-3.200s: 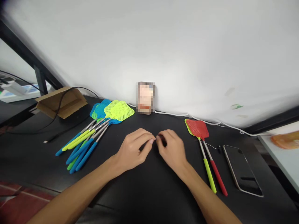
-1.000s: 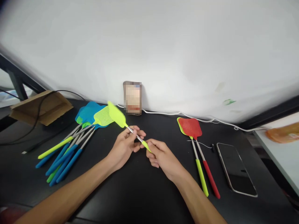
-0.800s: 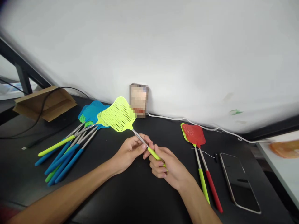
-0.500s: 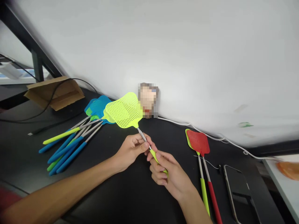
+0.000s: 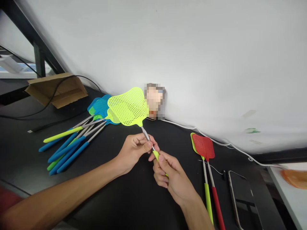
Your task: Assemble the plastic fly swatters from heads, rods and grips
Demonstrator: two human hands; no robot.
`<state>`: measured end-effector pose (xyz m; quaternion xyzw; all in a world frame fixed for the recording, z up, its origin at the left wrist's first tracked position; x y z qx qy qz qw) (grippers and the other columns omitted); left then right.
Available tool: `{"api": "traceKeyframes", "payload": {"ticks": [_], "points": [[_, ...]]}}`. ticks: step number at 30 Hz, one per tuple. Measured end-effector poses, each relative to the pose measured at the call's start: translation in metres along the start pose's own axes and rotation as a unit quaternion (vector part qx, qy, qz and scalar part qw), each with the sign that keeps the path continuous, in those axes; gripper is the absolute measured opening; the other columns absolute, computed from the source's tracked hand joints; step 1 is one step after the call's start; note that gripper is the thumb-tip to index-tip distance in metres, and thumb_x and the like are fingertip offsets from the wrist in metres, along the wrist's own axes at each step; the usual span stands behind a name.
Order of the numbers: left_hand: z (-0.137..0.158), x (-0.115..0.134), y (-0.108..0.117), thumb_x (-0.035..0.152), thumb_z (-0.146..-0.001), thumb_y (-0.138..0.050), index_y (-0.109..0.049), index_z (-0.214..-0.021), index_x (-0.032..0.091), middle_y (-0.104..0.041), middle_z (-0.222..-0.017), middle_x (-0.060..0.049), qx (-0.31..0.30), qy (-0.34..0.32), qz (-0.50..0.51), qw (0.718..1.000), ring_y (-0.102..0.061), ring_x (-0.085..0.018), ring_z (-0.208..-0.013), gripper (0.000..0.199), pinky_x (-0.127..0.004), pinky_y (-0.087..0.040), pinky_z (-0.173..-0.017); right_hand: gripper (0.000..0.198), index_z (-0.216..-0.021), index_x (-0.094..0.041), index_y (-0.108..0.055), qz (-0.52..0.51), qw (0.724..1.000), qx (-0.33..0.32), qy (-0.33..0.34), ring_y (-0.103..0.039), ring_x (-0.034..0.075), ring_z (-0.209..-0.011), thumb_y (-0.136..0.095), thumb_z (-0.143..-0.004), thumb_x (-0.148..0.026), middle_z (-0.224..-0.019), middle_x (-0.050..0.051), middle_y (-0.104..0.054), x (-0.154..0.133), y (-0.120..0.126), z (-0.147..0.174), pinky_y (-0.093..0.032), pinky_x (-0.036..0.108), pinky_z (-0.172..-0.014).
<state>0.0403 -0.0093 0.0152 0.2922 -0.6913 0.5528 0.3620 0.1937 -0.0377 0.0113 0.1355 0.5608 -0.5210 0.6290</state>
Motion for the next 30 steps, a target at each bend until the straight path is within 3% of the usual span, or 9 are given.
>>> {"api": "traceKeyframes", "payload": {"ticks": [9, 17, 22, 30], "points": [[0.000, -0.001, 0.002, 0.039, -0.090, -0.076, -0.070, -0.086, 0.013, -0.072, -0.079, -0.006, 0.038, -0.002, -0.027, 0.999, -0.056, -0.011, -0.057, 0.027, -0.030, -0.046, -0.063, 0.033, -0.109, -0.020, -0.061, 0.127, 0.988, 0.048, 0.080, -0.022, 0.009, -0.055, -0.052, -0.104, -0.051, -0.069, -0.006, -0.032, 0.004, 0.002, -0.004, -0.019, 0.025, -0.048], [0.001, -0.001, 0.000, 0.038, -0.087, -0.080, -0.070, -0.084, 0.012, -0.071, -0.077, -0.005, 0.064, 0.007, -0.011, 0.998, -0.056, -0.012, -0.063, 0.028, -0.028, -0.045, -0.064, 0.035, -0.115, -0.020, -0.065, 0.239, 0.953, 0.107, 0.150, -0.028, 0.009, -0.056, -0.049, -0.105, -0.050, -0.070, -0.005, -0.036, 0.007, -0.002, -0.005, -0.022, 0.027, -0.050], [0.001, -0.001, 0.002, 0.037, -0.087, -0.080, -0.072, -0.084, 0.012, -0.071, -0.077, -0.005, 0.073, 0.007, -0.014, 0.997, -0.058, -0.012, -0.066, 0.026, -0.027, -0.047, -0.066, 0.035, -0.120, -0.022, -0.066, 0.337, 0.912, 0.147, 0.180, -0.034, 0.011, -0.058, -0.045, -0.107, -0.046, -0.071, -0.003, -0.043, 0.004, -0.005, -0.003, -0.027, 0.027, -0.053], [-0.002, -0.003, 0.005, 0.036, -0.087, -0.079, -0.074, -0.085, 0.013, -0.074, -0.077, -0.006, 0.107, 0.007, -0.031, 0.994, -0.063, -0.014, -0.069, 0.024, -0.027, -0.048, -0.069, 0.036, -0.131, -0.024, -0.065, 0.486, 0.817, 0.209, 0.228, -0.055, 0.018, -0.064, -0.043, -0.107, -0.038, -0.073, 0.002, -0.057, 0.002, -0.008, -0.003, -0.044, 0.029, -0.062]]}}
Point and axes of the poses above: each hand's wrist, its own z-axis away from the middle knuckle, its own y-axis out of the back of the hand, x = y × z, the point moved 3 cm from there along -z, towards the middle knuckle
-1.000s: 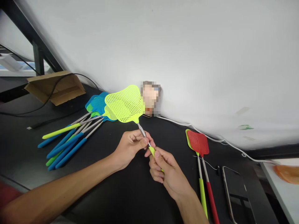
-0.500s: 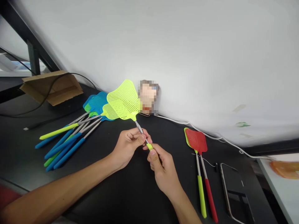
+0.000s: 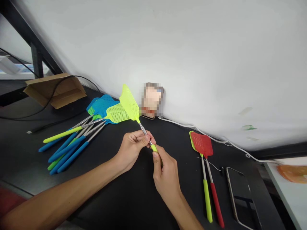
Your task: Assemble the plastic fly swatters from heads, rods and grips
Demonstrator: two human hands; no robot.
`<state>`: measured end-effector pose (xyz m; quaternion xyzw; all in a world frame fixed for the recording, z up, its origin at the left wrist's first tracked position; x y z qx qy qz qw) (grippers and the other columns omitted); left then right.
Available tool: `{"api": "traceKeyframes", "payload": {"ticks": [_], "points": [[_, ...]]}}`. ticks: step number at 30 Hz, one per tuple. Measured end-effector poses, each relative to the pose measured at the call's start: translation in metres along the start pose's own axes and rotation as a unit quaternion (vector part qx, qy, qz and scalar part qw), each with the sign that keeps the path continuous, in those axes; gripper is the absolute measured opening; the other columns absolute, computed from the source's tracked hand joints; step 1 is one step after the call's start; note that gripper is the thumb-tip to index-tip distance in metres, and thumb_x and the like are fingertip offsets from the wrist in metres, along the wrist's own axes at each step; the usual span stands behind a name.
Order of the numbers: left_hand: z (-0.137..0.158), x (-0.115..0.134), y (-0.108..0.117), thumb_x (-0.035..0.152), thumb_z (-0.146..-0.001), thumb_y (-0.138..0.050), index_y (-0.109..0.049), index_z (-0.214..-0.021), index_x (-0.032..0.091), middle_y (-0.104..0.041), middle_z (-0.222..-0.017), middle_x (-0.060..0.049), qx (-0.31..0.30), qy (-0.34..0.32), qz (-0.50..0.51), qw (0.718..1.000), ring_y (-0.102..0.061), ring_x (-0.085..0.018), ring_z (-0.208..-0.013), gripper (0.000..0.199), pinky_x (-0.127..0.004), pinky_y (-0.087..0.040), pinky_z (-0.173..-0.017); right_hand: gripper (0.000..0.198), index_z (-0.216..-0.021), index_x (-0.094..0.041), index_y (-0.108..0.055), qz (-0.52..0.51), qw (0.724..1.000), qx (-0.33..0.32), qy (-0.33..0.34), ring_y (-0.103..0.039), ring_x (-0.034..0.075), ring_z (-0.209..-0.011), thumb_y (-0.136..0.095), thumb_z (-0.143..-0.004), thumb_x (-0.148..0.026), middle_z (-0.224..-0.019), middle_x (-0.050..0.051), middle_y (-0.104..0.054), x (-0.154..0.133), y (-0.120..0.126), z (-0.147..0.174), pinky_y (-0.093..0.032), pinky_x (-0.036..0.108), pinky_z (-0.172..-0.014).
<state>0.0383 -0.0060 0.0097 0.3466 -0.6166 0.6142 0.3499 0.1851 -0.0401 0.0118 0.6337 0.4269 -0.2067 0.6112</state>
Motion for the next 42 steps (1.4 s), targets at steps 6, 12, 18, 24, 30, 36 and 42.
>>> {"api": "traceKeyframes", "payload": {"ticks": [6, 12, 18, 24, 30, 36, 42], "points": [[0.000, 0.002, 0.000, 0.038, -0.085, -0.081, -0.075, -0.084, 0.013, -0.075, -0.078, -0.007, 0.014, -0.007, 0.000, 1.000, -0.062, -0.015, -0.070, 0.025, -0.029, -0.046, -0.069, 0.033, -0.132, -0.020, -0.063, 0.074, 0.990, 0.067, 0.096, -0.072, 0.024, -0.094, -0.044, -0.107, -0.025, -0.106, 0.011, -0.074, -0.004, -0.001, 0.000, -0.055, 0.034, -0.079], [-0.001, 0.005, 0.000, 0.036, -0.083, -0.083, -0.075, -0.083, 0.012, -0.074, -0.078, -0.007, 0.023, -0.008, 0.017, 1.000, -0.059, -0.014, -0.070, 0.025, -0.028, -0.044, -0.068, 0.028, -0.130, -0.015, -0.060, 0.209, 0.951, 0.125, 0.190, -0.070, 0.020, -0.074, -0.046, -0.106, -0.016, -0.091, 0.010, -0.073, -0.007, -0.004, -0.001, -0.052, 0.031, -0.066], [-0.002, 0.008, 0.001, 0.033, -0.084, -0.082, -0.075, -0.082, 0.012, -0.073, -0.077, -0.006, 0.036, -0.003, 0.033, 0.999, -0.056, -0.012, -0.070, 0.022, -0.028, -0.043, -0.069, 0.028, -0.130, -0.013, -0.058, 0.301, 0.915, 0.135, 0.231, -0.062, 0.018, -0.066, -0.045, -0.106, -0.014, -0.079, 0.006, -0.065, -0.012, -0.005, -0.004, -0.044, 0.031, -0.061], [-0.002, 0.009, 0.001, 0.035, -0.083, -0.083, -0.074, -0.081, 0.013, -0.072, -0.077, -0.006, 0.025, -0.004, 0.042, 0.999, -0.056, -0.013, -0.069, 0.024, -0.029, -0.043, -0.069, 0.032, -0.134, -0.013, -0.058, 0.302, 0.910, 0.144, 0.247, -0.058, 0.017, -0.063, -0.047, -0.104, -0.013, -0.076, 0.005, -0.063, -0.014, -0.002, -0.002, -0.042, 0.031, -0.061], [-0.003, 0.011, 0.003, 0.033, -0.084, -0.082, -0.075, -0.081, 0.013, -0.072, -0.076, -0.005, 0.026, 0.010, 0.046, 0.999, -0.056, -0.012, -0.070, 0.021, -0.028, -0.043, -0.071, 0.033, -0.134, -0.013, -0.062, 0.246, 0.932, 0.133, 0.229, -0.062, 0.019, -0.066, -0.049, -0.103, -0.016, -0.080, 0.007, -0.067, -0.010, -0.002, -0.001, -0.047, 0.032, -0.064], [-0.006, 0.010, 0.008, 0.034, -0.088, -0.079, -0.075, -0.092, 0.014, -0.076, -0.088, -0.009, -0.083, 0.022, 0.038, 0.996, -0.060, -0.014, -0.071, 0.021, -0.030, -0.045, -0.073, 0.027, -0.122, -0.021, -0.067, -0.108, 0.994, -0.003, -0.008, -0.050, 0.013, -0.058, -0.052, -0.105, -0.036, -0.068, -0.002, -0.050, 0.000, 0.000, 0.001, -0.044, 0.027, -0.056], [-0.003, 0.014, 0.005, 0.035, -0.091, -0.076, -0.075, -0.111, 0.016, -0.073, -0.096, -0.010, -0.186, 0.031, 0.042, 0.981, -0.056, -0.012, -0.069, 0.028, -0.029, -0.043, -0.068, 0.035, -0.098, -0.015, -0.070, -0.564, 0.764, -0.177, -0.257, -0.012, 0.005, -0.044, -0.053, -0.105, -0.045, -0.061, -0.010, -0.021, 0.000, 0.003, 0.007, -0.016, 0.018, -0.035]]}}
Point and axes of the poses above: each hand's wrist, its own z-axis away from the middle knuckle, its own y-axis out of the back of the hand, x = y × z, the point moved 3 cm from there along -z, towards the middle knuckle
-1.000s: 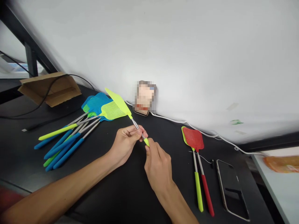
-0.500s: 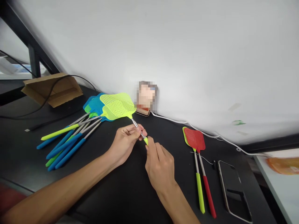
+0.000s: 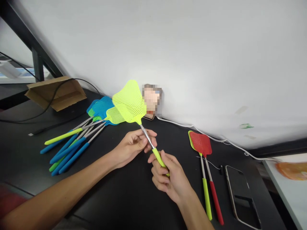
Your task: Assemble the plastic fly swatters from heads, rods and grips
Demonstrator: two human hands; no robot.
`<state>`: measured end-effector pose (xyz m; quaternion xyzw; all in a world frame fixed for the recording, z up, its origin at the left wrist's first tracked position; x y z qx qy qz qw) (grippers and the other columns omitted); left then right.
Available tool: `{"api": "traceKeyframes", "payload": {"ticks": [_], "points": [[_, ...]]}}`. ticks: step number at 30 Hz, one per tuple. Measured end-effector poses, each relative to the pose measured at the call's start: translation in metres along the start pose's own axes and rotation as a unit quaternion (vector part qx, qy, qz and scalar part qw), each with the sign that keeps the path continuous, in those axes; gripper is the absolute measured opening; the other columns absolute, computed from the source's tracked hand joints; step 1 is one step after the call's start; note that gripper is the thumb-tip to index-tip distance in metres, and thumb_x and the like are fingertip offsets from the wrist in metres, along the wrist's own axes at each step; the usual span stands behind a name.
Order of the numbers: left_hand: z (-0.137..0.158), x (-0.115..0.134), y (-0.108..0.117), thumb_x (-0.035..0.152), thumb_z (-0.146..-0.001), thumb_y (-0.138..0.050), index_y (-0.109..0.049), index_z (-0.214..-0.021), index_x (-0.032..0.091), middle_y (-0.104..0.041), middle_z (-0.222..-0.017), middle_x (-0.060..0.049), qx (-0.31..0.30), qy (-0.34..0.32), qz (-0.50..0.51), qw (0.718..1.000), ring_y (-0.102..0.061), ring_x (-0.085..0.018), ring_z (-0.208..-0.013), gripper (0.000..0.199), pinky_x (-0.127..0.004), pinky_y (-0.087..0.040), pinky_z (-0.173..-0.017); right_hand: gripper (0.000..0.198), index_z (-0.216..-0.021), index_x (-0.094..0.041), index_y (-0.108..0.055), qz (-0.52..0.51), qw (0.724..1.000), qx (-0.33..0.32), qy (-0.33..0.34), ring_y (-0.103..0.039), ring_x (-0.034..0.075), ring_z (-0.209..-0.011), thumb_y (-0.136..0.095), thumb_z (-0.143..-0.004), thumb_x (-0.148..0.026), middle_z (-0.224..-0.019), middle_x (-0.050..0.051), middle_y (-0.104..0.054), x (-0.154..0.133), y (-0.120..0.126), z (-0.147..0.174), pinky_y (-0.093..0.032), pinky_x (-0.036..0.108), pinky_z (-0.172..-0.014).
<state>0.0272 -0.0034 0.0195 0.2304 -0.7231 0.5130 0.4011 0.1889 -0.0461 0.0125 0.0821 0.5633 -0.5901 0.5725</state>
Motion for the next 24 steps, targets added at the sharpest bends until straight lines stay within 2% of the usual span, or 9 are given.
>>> {"api": "traceKeyframes", "payload": {"ticks": [3, 6, 13, 24], "points": [[0.0015, 0.0031, -0.0022, 0.034, -0.092, -0.075, -0.075, -0.099, 0.014, -0.069, -0.085, -0.006, -0.007, -0.014, -0.016, 1.000, -0.055, -0.011, -0.066, 0.021, -0.028, -0.042, -0.065, 0.029, -0.099, -0.015, -0.070, -0.057, 0.996, -0.055, -0.032, -0.015, 0.004, -0.045, -0.055, -0.104, -0.039, -0.061, -0.009, -0.026, 0.0028, -0.0019, 0.0016, -0.018, 0.016, -0.035], [0.0026, 0.0034, -0.0020, 0.033, -0.092, -0.075, -0.074, -0.091, 0.013, -0.069, -0.081, -0.006, 0.019, -0.046, -0.022, 0.999, -0.054, -0.011, -0.064, 0.020, -0.026, -0.042, -0.063, 0.026, -0.101, -0.016, -0.069, -0.051, 0.996, -0.075, -0.017, -0.019, 0.004, -0.046, -0.055, -0.105, -0.038, -0.062, -0.008, -0.031, 0.0067, -0.0030, 0.0003, -0.021, 0.015, -0.037], [0.0036, -0.0007, -0.0017, 0.034, -0.093, -0.074, -0.073, -0.085, 0.013, -0.070, -0.079, -0.004, 0.088, -0.057, -0.019, 0.994, -0.053, -0.009, -0.064, 0.022, -0.024, -0.042, -0.063, 0.026, -0.103, -0.017, -0.068, 0.013, 0.998, -0.048, 0.025, -0.021, 0.004, -0.046, -0.053, -0.106, -0.037, -0.062, -0.008, -0.034, 0.0059, -0.0039, -0.0033, -0.024, 0.017, -0.039], [0.0031, 0.0012, -0.0026, 0.034, -0.092, -0.075, -0.074, -0.086, 0.014, -0.070, -0.077, -0.004, 0.130, -0.068, -0.022, 0.989, -0.054, -0.010, -0.063, 0.021, -0.023, -0.042, -0.060, 0.022, -0.104, -0.019, -0.067, 0.095, 0.992, -0.012, 0.076, -0.025, 0.005, -0.046, -0.058, -0.104, -0.039, -0.063, -0.008, -0.036, 0.0030, -0.0070, -0.0061, -0.027, 0.018, -0.040]]}}
Point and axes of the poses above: each hand's wrist, its own z-axis away from the middle knuckle, its own y-axis out of the back of the hand, x = y × z, the point moved 3 cm from there along -z, towards the middle knuckle
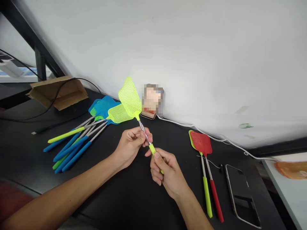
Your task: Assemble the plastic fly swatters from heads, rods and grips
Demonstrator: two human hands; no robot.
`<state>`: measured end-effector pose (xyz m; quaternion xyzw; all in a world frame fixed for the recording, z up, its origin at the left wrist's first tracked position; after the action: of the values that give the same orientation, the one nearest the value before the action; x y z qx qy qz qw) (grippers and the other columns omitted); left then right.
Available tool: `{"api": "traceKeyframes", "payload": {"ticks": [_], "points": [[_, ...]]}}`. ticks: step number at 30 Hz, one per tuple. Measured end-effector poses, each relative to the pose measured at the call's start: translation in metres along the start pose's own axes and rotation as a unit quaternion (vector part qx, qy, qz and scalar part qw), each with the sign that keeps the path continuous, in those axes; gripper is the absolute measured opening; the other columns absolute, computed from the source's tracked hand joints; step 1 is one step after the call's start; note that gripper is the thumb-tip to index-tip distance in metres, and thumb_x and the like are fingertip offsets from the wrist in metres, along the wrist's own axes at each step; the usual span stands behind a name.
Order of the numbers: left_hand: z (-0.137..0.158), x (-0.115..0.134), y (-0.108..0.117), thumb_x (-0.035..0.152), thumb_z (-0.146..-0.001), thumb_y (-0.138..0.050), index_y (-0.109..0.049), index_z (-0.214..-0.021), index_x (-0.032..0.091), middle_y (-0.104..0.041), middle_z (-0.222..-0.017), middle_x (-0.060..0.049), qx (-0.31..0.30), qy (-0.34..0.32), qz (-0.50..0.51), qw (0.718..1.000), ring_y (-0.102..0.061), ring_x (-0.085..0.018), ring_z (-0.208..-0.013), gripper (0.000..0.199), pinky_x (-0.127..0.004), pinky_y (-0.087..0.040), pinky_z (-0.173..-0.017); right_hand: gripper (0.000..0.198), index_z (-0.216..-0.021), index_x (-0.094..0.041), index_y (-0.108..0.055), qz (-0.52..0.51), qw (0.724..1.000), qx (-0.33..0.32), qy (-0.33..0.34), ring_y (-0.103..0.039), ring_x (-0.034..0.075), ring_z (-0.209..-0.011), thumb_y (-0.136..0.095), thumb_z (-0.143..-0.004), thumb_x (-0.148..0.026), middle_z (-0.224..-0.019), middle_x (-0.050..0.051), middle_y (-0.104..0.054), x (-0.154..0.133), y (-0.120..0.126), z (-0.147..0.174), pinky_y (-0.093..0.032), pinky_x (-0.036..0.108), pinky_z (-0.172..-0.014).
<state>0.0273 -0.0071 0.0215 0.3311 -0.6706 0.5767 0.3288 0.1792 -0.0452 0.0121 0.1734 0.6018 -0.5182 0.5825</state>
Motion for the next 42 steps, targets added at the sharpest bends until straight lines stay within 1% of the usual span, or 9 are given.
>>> {"api": "traceKeyframes", "payload": {"ticks": [13, 20, 25, 28, 31, 34, 37, 40, 42], "points": [[-0.001, 0.007, -0.002, 0.035, -0.094, -0.072, -0.074, -0.080, 0.015, -0.069, -0.074, -0.003, 0.031, -0.018, -0.029, 0.999, -0.054, -0.010, -0.063, 0.024, -0.024, -0.041, -0.061, 0.028, -0.113, -0.019, -0.069, 0.121, 0.989, 0.041, 0.071, -0.031, 0.005, -0.048, -0.059, -0.103, -0.043, -0.066, -0.007, -0.039, 0.000, 0.002, -0.001, -0.031, 0.020, -0.042], [-0.002, 0.006, 0.000, 0.036, -0.094, -0.071, -0.074, -0.081, 0.015, -0.070, -0.073, -0.004, 0.046, -0.020, -0.026, 0.998, -0.054, -0.011, -0.063, 0.025, -0.024, -0.040, -0.060, 0.033, -0.120, -0.019, -0.068, 0.168, 0.980, 0.060, 0.086, -0.033, 0.007, -0.049, -0.058, -0.103, -0.045, -0.067, -0.007, -0.037, 0.001, 0.004, -0.001, -0.031, 0.022, -0.043], [-0.002, 0.007, 0.000, 0.036, -0.094, -0.071, -0.074, -0.079, 0.015, -0.070, -0.073, -0.004, 0.060, -0.020, -0.027, 0.998, -0.054, -0.010, -0.062, 0.026, -0.024, -0.040, -0.060, 0.038, -0.127, -0.019, -0.067, 0.213, 0.969, 0.080, 0.097, -0.033, 0.008, -0.051, -0.057, -0.102, -0.046, -0.068, -0.006, -0.036, 0.001, 0.003, 0.001, -0.032, 0.024, -0.046], [-0.003, 0.009, 0.000, 0.036, -0.093, -0.071, -0.074, -0.079, 0.015, -0.071, -0.074, -0.004, 0.069, -0.018, -0.027, 0.997, -0.053, -0.010, -0.062, 0.025, -0.024, -0.040, -0.060, 0.040, -0.130, -0.020, -0.067, 0.260, 0.954, 0.099, 0.112, -0.034, 0.010, -0.053, -0.056, -0.103, -0.047, -0.067, -0.005, -0.038, -0.001, 0.001, 0.003, -0.033, 0.025, -0.048], [-0.003, 0.010, 0.001, 0.036, -0.092, -0.073, -0.074, -0.079, 0.016, -0.073, -0.075, -0.005, 0.077, -0.015, -0.026, 0.997, -0.053, -0.010, -0.061, 0.024, -0.024, -0.040, -0.060, 0.037, -0.128, -0.022, -0.069, 0.355, 0.916, 0.124, 0.142, -0.040, 0.012, -0.053, -0.053, -0.104, -0.044, -0.066, -0.003, -0.044, -0.007, -0.002, 0.004, -0.038, 0.027, -0.052], [-0.001, 0.010, 0.000, 0.039, -0.090, -0.074, -0.074, -0.079, 0.016, -0.073, -0.075, -0.006, 0.083, -0.016, -0.026, 0.996, -0.053, -0.011, -0.061, 0.025, -0.025, -0.040, -0.060, 0.032, -0.127, -0.024, -0.071, 0.464, 0.851, 0.144, 0.199, -0.054, 0.017, -0.063, -0.051, -0.105, -0.037, -0.077, 0.002, -0.060, -0.013, -0.005, 0.006, -0.045, 0.030, -0.062], [0.000, 0.008, -0.002, 0.040, -0.091, -0.073, -0.074, -0.077, 0.016, -0.071, -0.074, -0.005, 0.088, -0.017, -0.028, 0.996, -0.053, -0.011, -0.062, 0.027, -0.025, -0.040, -0.060, 0.031, -0.128, -0.023, -0.070, 0.551, 0.773, 0.162, 0.269, -0.064, 0.022, -0.075, -0.051, -0.104, -0.028, -0.089, 0.007, -0.070, -0.014, -0.006, 0.008, -0.049, 0.031, -0.068], [-0.006, 0.010, 0.005, 0.035, -0.091, -0.074, -0.072, -0.074, 0.015, -0.069, -0.075, -0.004, 0.105, -0.019, -0.005, 0.994, -0.051, -0.009, -0.062, 0.027, -0.023, -0.040, -0.059, 0.033, -0.130, -0.021, -0.070, 0.638, 0.679, 0.181, 0.314, -0.062, 0.020, -0.067, -0.054, -0.102, -0.024, -0.079, 0.007, -0.068, -0.012, -0.004, 0.010, -0.045, 0.031, -0.063], [-0.015, 0.019, 0.020, 0.029, -0.090, -0.075, -0.072, -0.074, 0.014, -0.068, -0.075, -0.003, 0.139, -0.038, 0.039, 0.989, -0.051, -0.008, -0.062, 0.022, -0.020, -0.040, -0.058, 0.033, -0.130, -0.020, -0.071, 0.684, 0.621, 0.190, 0.333, -0.059, 0.019, -0.061, -0.055, -0.101, -0.020, -0.072, 0.006, -0.066, -0.012, -0.002, 0.011, -0.042, 0.032, -0.061]]}}
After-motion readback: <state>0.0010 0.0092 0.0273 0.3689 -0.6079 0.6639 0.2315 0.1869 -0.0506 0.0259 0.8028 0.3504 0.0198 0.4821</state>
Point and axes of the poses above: each hand's wrist, its own z-axis away from the middle knuckle, its own y-axis out of the back of the hand, x = y × z, the point moved 3 cm from there along -z, towards the middle knuckle
